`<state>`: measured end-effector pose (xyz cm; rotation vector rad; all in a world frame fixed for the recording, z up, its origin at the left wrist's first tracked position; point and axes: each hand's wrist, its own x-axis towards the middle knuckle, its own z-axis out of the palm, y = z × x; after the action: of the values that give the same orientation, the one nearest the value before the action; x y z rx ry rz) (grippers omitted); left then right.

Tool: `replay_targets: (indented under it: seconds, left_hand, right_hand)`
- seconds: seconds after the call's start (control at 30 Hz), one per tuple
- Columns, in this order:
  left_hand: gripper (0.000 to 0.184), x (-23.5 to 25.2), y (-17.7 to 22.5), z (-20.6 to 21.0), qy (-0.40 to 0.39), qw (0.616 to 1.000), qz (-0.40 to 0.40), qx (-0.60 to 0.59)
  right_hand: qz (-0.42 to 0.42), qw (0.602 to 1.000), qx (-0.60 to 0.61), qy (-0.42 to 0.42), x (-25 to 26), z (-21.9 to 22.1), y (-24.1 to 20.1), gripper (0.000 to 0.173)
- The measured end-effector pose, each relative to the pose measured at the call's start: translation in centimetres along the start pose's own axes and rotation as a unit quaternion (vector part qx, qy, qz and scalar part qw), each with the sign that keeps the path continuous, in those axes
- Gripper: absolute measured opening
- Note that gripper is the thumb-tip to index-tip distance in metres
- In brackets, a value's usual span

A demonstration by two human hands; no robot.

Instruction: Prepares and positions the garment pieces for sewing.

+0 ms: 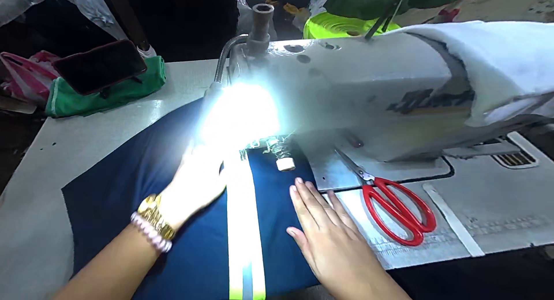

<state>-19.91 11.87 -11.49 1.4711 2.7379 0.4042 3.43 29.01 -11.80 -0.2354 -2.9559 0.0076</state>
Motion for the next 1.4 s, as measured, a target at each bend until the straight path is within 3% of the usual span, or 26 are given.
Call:
replay_targets:
  seconds: [0.17, 0.37, 0.83, 1.0, 1.1, 1.17, 1.27, 1.33, 1.4]
  left_hand:
    - [0.075, -2.6, -0.1, 1.0, -0.015, 1.0, -0.003, 0.008]
    - [0.077, -1.0, -1.8, 0.2, -0.053, 0.998, -0.013, 0.036]
    - [0.075, 0.2, -2.0, -0.1, -0.05, 0.998, -0.018, 0.016]
    - [0.058, -2.2, 0.1, -1.1, 0.02, 0.997, -0.004, -0.071]
    - [0.035, -5.1, 3.2, -2.4, 0.061, 0.994, -0.079, -0.049]
    - [0.039, -6.8, 4.9, -2.2, 0.027, 0.987, -0.15, -0.04]
    - [0.039, -7.9, 6.9, -0.8, 0.004, 0.981, -0.184, -0.06]
    - [0.025, -7.7, 7.9, -0.7, 0.025, 0.971, -0.209, -0.117]
    - [0.017, -7.5, 8.3, -1.1, 0.052, 0.929, -0.249, -0.269]
  right_hand:
    - [-0.054, 0.992, 0.109, 0.029, 1.0, -1.2, -1.6, 0.06]
    - [-0.064, 0.993, 0.102, 0.003, 2.1, 1.5, -1.6, 0.061]
    - [-0.073, 0.993, 0.095, -0.006, 3.3, 1.8, -0.4, 0.059]
    - [-0.079, 0.992, 0.098, -0.004, 3.3, 1.8, -0.4, 0.059]
    - [-0.079, 0.991, 0.104, -0.003, 3.3, 1.7, -0.3, 0.059]
    - [-0.076, 0.992, 0.101, -0.006, 3.3, 1.6, -0.4, 0.058]
    - [-0.077, 0.992, 0.097, 0.005, 3.3, 1.7, -0.5, 0.058]
    - [-0.08, 0.992, 0.096, 0.013, 3.3, 1.8, -0.5, 0.058]
    - [-0.084, 0.992, 0.096, 0.012, 3.3, 1.6, -0.5, 0.058]
